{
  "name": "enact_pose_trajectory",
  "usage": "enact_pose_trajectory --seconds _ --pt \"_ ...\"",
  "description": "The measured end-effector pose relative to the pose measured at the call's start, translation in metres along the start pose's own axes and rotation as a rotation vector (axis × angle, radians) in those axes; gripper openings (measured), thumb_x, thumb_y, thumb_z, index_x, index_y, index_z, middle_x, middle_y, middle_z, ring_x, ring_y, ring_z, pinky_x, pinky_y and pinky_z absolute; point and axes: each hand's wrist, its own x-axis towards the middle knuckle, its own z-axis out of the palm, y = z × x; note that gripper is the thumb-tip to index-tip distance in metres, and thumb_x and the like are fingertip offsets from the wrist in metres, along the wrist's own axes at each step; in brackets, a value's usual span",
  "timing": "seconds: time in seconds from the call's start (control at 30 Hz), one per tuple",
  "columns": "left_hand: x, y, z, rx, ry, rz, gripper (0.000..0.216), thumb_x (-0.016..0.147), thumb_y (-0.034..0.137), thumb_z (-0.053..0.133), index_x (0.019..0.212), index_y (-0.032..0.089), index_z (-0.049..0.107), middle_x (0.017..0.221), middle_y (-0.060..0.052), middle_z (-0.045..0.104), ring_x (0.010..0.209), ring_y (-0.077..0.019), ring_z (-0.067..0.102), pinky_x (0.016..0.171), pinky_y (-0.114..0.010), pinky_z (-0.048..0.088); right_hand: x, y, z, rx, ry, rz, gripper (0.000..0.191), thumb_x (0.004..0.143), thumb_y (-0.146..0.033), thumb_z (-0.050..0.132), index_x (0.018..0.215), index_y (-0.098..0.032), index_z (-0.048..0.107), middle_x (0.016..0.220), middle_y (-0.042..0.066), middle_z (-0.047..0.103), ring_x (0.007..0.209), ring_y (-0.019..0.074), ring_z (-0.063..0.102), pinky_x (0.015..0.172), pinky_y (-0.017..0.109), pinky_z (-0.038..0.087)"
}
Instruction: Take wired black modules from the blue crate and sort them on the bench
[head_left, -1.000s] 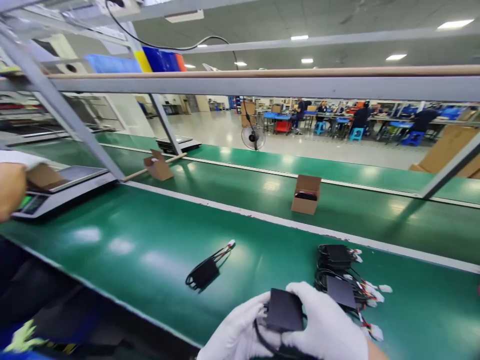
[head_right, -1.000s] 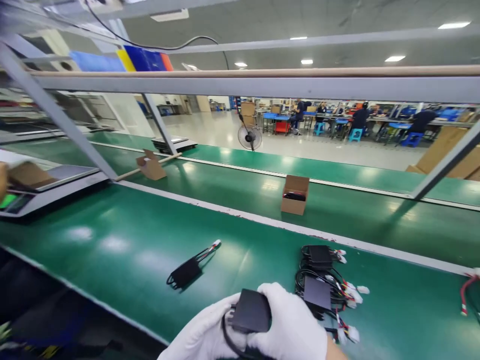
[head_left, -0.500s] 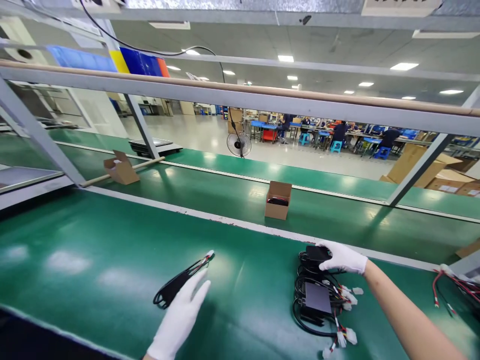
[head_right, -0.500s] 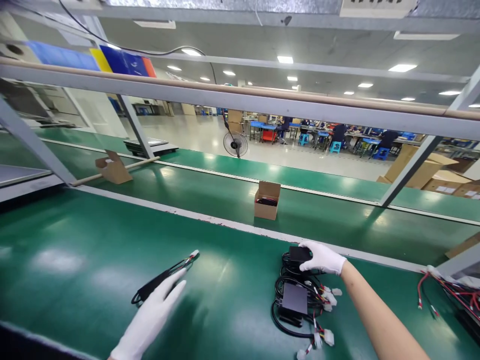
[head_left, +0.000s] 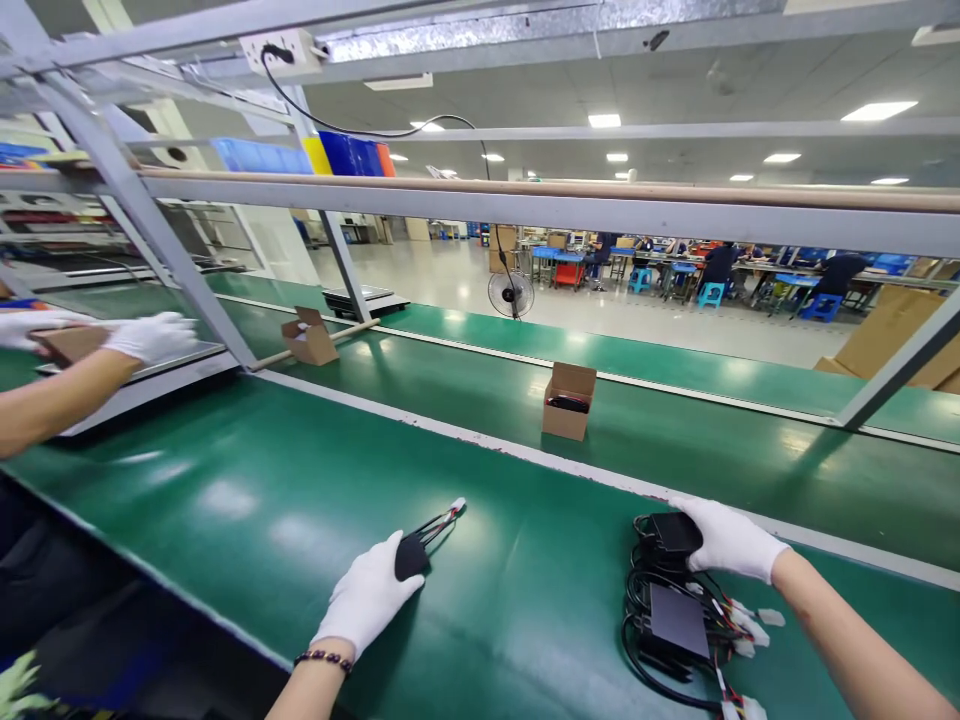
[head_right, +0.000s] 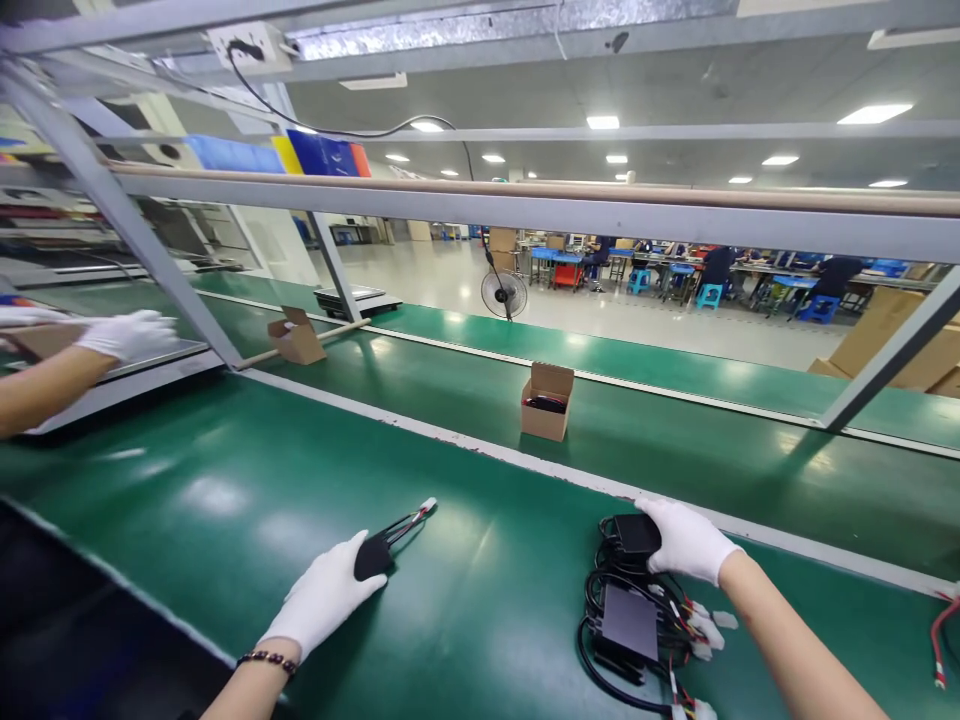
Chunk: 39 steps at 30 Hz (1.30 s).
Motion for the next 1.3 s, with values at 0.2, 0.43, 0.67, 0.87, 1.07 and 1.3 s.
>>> enact_pose_trajectory --seconds 0.2,0.43,0.67,0.87,1.07,1.3 --pt "0.000 0.000 -0.007 -0.156 0.071 0.024 0.050 0.067 0.029 0.070 0.115 0.019 0.061 0.109 -0.013 0.068 0.105 -0.0330 0.062 0.089 -0.040 0.046 -0.018 -0.009 -0.018 -0.245 0.183 -0.214 0.063 0.077 -0.027 0.061 0.137 -0.016 0.050 0.132 0.016 0.059 0.116 0.0323 0.058 0.096 0.047 0.050" --pt "-0.031 0.029 -0.015 -0.414 0.077 0.068 0.030 0.082 0.026 0.055 0.110 0.017 0.060 0.113 -0.009 0.067 0.107 -0.0211 0.062 0.094 -0.029 0.046 -0.059 -0.108 0.024 -0.145 0.466 -0.583 0.040 0.090 -0.041 0.058 0.126 -0.026 0.056 0.121 0.008 0.065 0.108 0.0262 0.063 0.087 0.040 0.058" --pt "-0.082 0.072 -0.047 -0.965 -0.348 0.227 0.032 0.076 0.028 0.061 0.106 0.017 0.065 0.104 -0.007 0.073 0.098 -0.0224 0.066 0.090 -0.033 0.050 -0.042 -0.219 0.085 0.048 0.366 -0.775 0.063 0.080 -0.029 0.070 0.134 -0.011 0.044 0.126 0.017 0.061 0.120 0.0362 0.054 0.101 0.066 0.043" --pt "-0.096 0.071 -0.054 -0.986 -0.217 0.332 0.030 0.090 0.037 0.049 0.105 0.019 0.068 0.099 -0.006 0.073 0.094 -0.0216 0.066 0.089 -0.036 0.050 -0.037 -0.237 0.099 0.345 0.294 -0.780 0.044 0.084 -0.024 0.064 0.123 -0.018 0.043 0.101 0.010 0.067 0.095 0.0246 0.065 0.101 0.065 0.041" --pt "-0.099 0.052 -0.032 -1.107 0.012 0.264 0.047 0.094 0.055 0.041 0.118 0.020 0.061 0.125 -0.011 0.062 0.120 -0.0247 0.054 0.111 -0.043 0.036 -0.039 -0.228 0.104 0.390 0.329 -0.747 0.047 0.081 -0.028 0.069 0.121 -0.020 0.045 0.102 0.010 0.066 0.093 0.0250 0.066 0.099 0.061 0.043" --pt "-0.110 0.056 -0.020 -1.532 -0.611 -0.015 0.080 0.068 0.053 0.077 0.130 0.018 0.043 0.107 -0.011 0.061 0.071 -0.0230 0.070 0.059 -0.033 0.056 -0.041 -0.228 0.112 0.371 0.380 -0.672 0.054 0.078 -0.034 0.074 0.121 -0.020 0.046 0.104 0.010 0.067 0.094 0.0269 0.065 0.094 0.052 0.047"
